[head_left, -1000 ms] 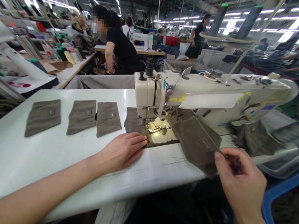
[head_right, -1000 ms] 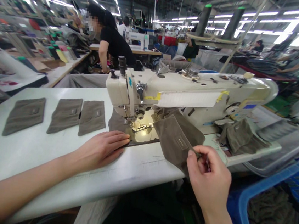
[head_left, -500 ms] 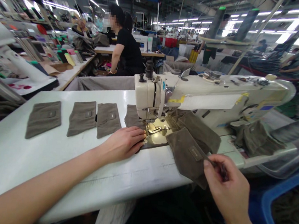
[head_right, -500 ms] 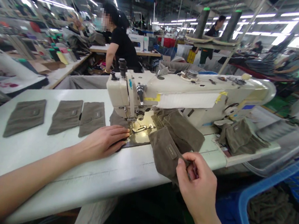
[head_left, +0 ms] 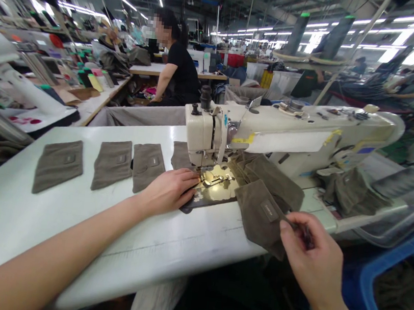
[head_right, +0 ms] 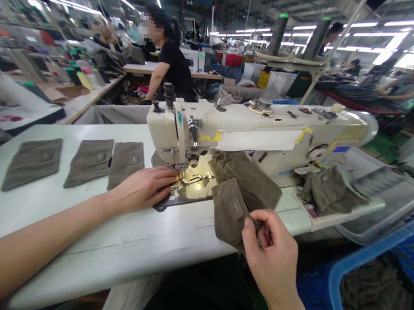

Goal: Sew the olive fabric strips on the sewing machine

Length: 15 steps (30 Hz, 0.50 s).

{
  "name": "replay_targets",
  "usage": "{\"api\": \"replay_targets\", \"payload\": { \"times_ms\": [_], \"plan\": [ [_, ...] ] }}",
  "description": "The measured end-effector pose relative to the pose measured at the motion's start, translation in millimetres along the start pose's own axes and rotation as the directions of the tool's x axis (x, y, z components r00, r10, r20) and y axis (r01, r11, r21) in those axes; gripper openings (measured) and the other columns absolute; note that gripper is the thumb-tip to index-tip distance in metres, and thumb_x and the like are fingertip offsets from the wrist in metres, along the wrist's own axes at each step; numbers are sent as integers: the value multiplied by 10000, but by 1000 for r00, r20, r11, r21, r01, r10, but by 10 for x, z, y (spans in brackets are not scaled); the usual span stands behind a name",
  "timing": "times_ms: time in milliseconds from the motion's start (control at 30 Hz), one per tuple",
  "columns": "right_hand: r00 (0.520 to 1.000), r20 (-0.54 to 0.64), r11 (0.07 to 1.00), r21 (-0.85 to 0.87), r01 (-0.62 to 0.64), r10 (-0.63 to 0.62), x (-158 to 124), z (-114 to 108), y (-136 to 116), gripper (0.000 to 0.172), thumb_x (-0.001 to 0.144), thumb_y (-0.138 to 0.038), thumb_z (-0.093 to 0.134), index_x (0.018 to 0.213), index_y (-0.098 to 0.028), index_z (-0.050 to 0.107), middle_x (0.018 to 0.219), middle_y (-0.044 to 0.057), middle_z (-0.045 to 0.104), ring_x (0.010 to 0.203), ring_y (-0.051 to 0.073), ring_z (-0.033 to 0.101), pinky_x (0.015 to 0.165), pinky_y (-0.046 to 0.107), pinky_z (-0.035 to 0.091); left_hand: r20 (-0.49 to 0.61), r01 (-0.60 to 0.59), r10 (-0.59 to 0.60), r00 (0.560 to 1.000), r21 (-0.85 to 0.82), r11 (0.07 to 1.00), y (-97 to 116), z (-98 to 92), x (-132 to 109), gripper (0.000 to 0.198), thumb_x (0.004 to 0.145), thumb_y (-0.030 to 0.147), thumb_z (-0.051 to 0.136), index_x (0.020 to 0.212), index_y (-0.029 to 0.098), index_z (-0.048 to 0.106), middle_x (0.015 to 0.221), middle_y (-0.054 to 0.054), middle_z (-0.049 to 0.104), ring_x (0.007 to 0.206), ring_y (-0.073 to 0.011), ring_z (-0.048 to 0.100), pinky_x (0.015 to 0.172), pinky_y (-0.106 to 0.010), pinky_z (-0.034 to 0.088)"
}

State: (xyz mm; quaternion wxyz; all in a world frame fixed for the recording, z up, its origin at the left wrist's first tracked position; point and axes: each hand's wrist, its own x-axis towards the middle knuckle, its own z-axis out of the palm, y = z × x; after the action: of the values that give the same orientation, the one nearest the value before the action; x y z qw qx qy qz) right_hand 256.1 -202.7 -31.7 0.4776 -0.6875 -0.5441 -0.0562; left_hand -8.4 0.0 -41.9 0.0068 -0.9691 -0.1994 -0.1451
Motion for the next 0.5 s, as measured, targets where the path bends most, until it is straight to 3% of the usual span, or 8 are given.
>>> {"api": "replay_targets", "payload": {
  "times_ms": [367,500],
  "plan": [
    [999,18,999,26,-29,29,-7,8,-26,82,864,-262,625,792,-222,629,531,-76,494,418,90,449,408,189,379,2,-1,1,1000,-44,999,-51,12,21,321,1006,260,449,1175,141,695,1211,-133,704,1130,-267,637,975,-428,553],
    [997,69,999,51,14,-18,-8,45,-81,71,901,-264,625,843,-226,637,585,-62,553,460,96,479,439,197,400,-9,50,-51,999,-112,992,-89,41,-6,330,1008,274,460,1228,158,676,1258,-132,683,1180,-279,603,1031,-468,501]
  ]
}}
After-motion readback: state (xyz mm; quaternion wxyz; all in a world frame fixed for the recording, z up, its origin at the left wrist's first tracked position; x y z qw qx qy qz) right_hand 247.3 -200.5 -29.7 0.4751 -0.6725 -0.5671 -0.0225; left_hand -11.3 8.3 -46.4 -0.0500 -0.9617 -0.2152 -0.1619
